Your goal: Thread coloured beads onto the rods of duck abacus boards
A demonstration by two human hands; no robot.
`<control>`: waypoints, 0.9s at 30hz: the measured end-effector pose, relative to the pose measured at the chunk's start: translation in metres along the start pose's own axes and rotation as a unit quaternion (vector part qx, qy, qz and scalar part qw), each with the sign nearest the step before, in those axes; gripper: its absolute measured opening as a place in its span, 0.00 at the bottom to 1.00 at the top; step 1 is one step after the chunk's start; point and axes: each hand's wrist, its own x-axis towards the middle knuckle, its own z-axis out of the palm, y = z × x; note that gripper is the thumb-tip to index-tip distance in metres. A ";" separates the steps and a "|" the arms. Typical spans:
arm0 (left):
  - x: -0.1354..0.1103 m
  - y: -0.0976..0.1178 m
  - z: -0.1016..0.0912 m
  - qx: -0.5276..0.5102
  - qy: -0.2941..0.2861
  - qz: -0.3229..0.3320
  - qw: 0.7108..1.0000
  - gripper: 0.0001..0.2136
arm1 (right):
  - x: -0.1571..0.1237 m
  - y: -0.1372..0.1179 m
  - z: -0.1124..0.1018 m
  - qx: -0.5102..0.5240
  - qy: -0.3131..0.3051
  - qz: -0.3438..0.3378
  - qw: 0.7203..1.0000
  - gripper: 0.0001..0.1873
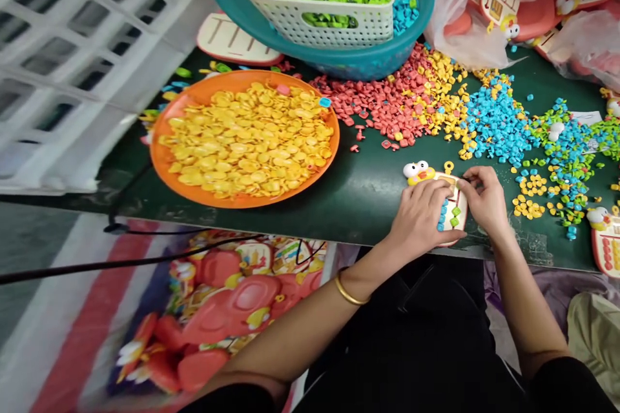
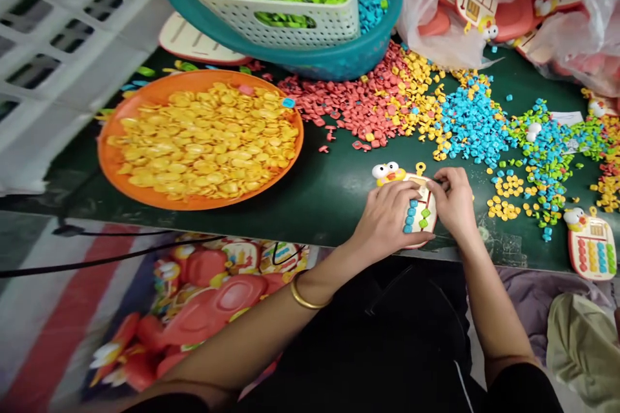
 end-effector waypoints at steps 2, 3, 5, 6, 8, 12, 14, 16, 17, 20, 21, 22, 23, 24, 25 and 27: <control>0.002 0.002 -0.001 0.015 0.000 -0.010 1.000 0.44 | -0.008 -0.003 0.004 -0.009 0.009 -0.005 1.000 0.06; 0.003 0.002 -0.002 0.026 -0.005 -0.007 1.000 0.45 | -0.009 -0.001 0.000 -0.020 -0.005 -0.019 1.000 0.07; 0.004 0.002 -0.001 0.045 -0.022 0.009 0.999 0.41 | -0.003 0.009 -0.019 -0.064 0.006 -0.033 0.997 0.09; 0.003 0.002 -0.001 0.048 -0.028 0.018 0.998 0.37 | 0.004 0.017 -0.032 -0.099 0.042 -0.020 0.994 0.10; 0.002 0.000 0.001 0.044 -0.029 0.032 0.998 0.30 | 0.024 0.036 -0.063 -0.177 0.151 0.038 0.972 0.10; 0.001 -0.001 0.001 0.033 -0.021 0.024 0.999 0.33 | 0.052 0.056 -0.093 -0.202 0.164 0.076 0.963 0.08; 0.002 0.001 0.000 0.025 -0.030 0.003 0.999 0.42 | 0.049 0.050 -0.081 -0.179 0.139 0.061 0.972 0.10; 0.004 0.002 -0.002 0.020 -0.041 -0.016 0.999 0.49 | 0.037 0.038 -0.062 -0.140 0.102 0.039 0.984 0.12; 0.004 0.003 -0.002 0.019 -0.046 -0.022 0.999 0.50 | 0.031 0.034 -0.055 -0.122 0.089 0.023 0.988 0.13; 0.004 0.003 -0.004 0.027 -0.050 -0.017 0.998 0.44 | 0.021 0.031 -0.053 -0.118 0.148 -0.007 0.982 0.13; 0.004 0.003 -0.004 0.032 -0.049 -0.009 0.998 0.41 | 0.021 0.033 -0.059 -0.133 0.186 -0.001 0.974 0.13; 0.003 0.002 -0.004 0.036 -0.047 0.000 0.998 0.38 | 0.021 0.036 -0.067 -0.149 0.216 0.012 0.965 0.12; 0.002 0.002 -0.004 0.038 -0.044 0.006 0.998 0.36 | 0.021 0.039 -0.075 -0.160 0.226 0.028 0.960 0.12; 0.001 0.002 -0.004 0.037 -0.040 0.011 0.998 0.34 | 0.020 0.040 -0.081 -0.161 0.217 0.039 0.962 0.12; 0.000 0.002 -0.004 0.036 -0.036 0.011 0.999 0.34 | 0.018 0.039 -0.084 -0.154 0.190 0.040 0.969 0.11; -0.001 0.003 -0.004 0.034 -0.029 0.001 0.999 0.33 | 0.012 0.034 -0.077 -0.129 0.096 0.014 0.987 0.11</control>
